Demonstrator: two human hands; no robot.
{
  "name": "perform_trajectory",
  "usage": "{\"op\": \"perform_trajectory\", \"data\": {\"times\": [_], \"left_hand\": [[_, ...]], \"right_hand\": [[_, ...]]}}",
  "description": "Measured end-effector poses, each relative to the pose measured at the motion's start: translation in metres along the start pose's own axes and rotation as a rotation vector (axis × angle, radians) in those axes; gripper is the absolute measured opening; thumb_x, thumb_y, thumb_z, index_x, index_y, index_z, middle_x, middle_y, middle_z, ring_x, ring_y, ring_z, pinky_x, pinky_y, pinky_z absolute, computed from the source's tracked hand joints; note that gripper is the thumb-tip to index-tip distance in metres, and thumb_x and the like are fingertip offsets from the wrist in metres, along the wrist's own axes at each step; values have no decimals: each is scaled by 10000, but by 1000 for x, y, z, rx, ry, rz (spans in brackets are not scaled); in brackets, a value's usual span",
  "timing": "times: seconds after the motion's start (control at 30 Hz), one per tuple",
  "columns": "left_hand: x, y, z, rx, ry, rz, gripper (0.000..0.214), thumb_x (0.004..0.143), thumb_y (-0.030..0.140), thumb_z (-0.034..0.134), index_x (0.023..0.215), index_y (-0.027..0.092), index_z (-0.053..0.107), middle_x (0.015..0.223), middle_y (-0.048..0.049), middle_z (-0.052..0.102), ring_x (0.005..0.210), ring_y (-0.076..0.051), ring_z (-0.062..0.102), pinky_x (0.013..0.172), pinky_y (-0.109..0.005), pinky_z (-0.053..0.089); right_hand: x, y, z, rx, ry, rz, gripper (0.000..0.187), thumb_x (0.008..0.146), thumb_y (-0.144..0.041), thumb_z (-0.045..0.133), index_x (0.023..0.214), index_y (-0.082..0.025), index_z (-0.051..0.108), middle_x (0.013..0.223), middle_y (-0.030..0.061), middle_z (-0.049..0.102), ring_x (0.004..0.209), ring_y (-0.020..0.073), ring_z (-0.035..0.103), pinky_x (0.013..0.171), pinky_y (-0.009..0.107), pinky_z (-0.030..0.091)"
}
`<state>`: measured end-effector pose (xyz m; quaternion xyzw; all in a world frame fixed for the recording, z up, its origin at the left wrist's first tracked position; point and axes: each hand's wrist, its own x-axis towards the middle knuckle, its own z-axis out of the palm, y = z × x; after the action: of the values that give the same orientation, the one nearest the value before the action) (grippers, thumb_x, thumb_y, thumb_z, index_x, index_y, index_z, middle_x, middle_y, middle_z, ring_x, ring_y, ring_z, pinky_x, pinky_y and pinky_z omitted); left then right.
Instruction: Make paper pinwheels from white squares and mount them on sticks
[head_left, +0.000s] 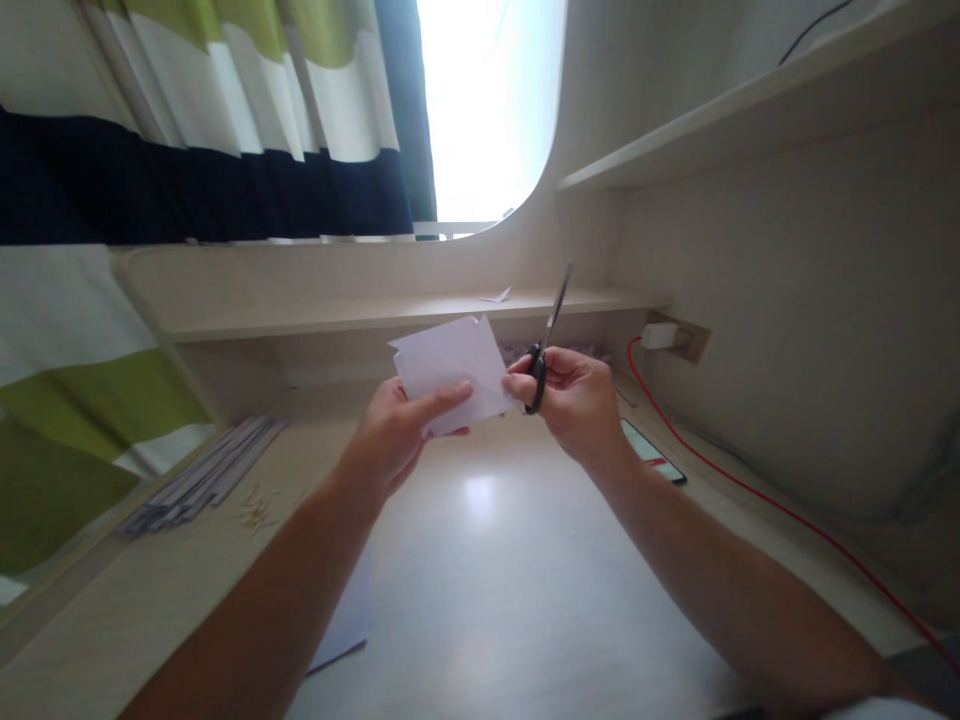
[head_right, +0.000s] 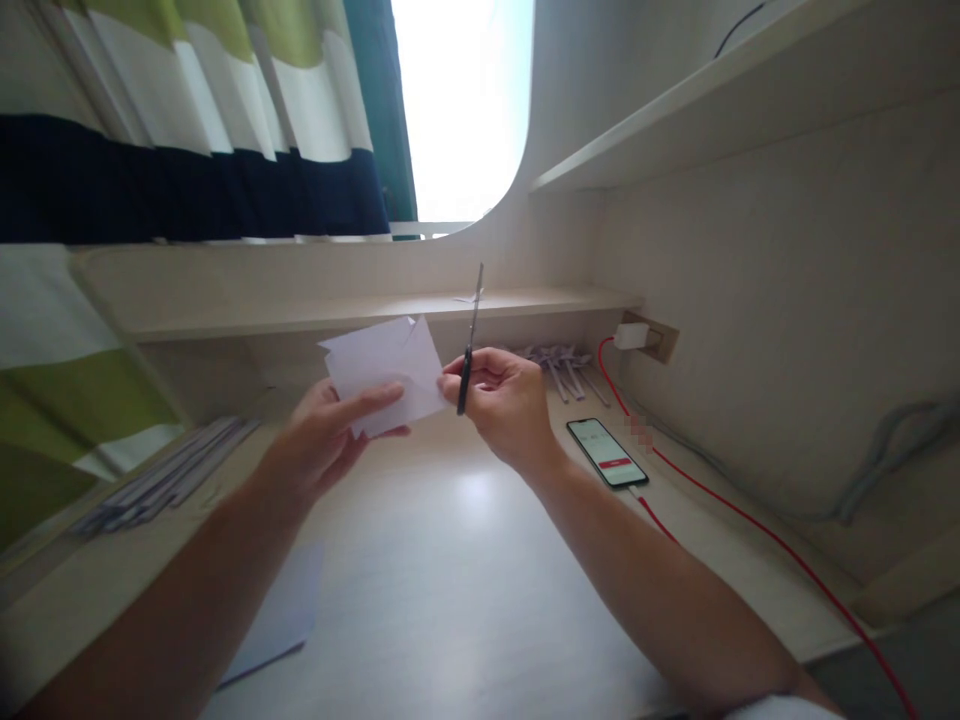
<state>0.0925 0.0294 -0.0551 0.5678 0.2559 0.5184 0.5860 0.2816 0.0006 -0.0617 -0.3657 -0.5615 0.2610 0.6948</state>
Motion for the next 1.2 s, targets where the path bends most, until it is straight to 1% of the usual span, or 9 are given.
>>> {"op": "perform_trajectory", "data": {"times": [0.13,0.23,0.37,0.63,0.73,0.87,0.93,1.03,1.2], "left_hand": [[4,-3,-7,97,78,18,467,640,335,960,1010,102,796,945,-118,784,749,-203,714,531,-254,601],[5,-3,-11,127,86,38,418,647,335,960,964,110,805,874,-93,780,696,-179,695,512,-231,568],[2,1,-9,94,68,43,380,655,306,958,955,124,812,868,-70,782,689,-153,690,541,-210,554],[-4,9,-2,26,107,22,357,665,285,931,951,127,788,818,-41,752,637,-131,654,477,-192,530],[-5,18,-3,-27,164,30,358,657,261,920,958,133,774,835,-31,751,634,-128,665,467,-183,541],[-8,36,-10,-95,265,70,361,639,227,906,957,154,753,856,-16,751,653,-142,696,469,-195,582],[-9,44,-14,-125,302,95,349,633,208,896,944,168,744,831,3,742,643,-142,693,465,-205,595],[-12,52,-18,-146,325,116,334,630,184,876,934,174,738,793,20,728,613,-136,674,454,-211,596],[-13,55,-19,-103,288,130,343,643,192,875,962,188,747,797,28,717,623,-132,670,459,-204,595]], "right_hand": [[-1,0,1,2,-55,34,163,662,-216,891,774,-163,785,702,10,740,630,120,636,582,229,471],[-3,-5,2,6,-65,46,170,658,-233,892,766,-163,780,701,10,739,624,123,639,582,232,482],[-3,-12,2,8,-70,61,193,644,-270,903,745,-167,775,678,3,725,607,121,625,577,238,485],[-4,-18,1,13,-152,98,258,654,-326,934,768,-157,776,703,23,724,650,137,623,609,255,474],[-1,-23,-7,-7,-262,108,277,716,-384,911,768,-159,758,709,20,704,667,137,601,611,256,445],[7,-32,-24,-186,-581,221,275,752,-391,901,790,-156,764,680,-10,637,633,114,513,560,243,357],[9,-35,-30,-293,-696,269,278,758,-396,899,813,-149,784,694,-2,650,646,121,522,567,244,365],[10,-38,-34,-371,-765,322,301,764,-429,887,786,-144,793,655,-8,620,618,117,489,540,246,335],[6,-35,-35,-398,-770,341,324,735,-465,898,723,-162,783,618,-13,597,576,116,458,515,259,315]]}}
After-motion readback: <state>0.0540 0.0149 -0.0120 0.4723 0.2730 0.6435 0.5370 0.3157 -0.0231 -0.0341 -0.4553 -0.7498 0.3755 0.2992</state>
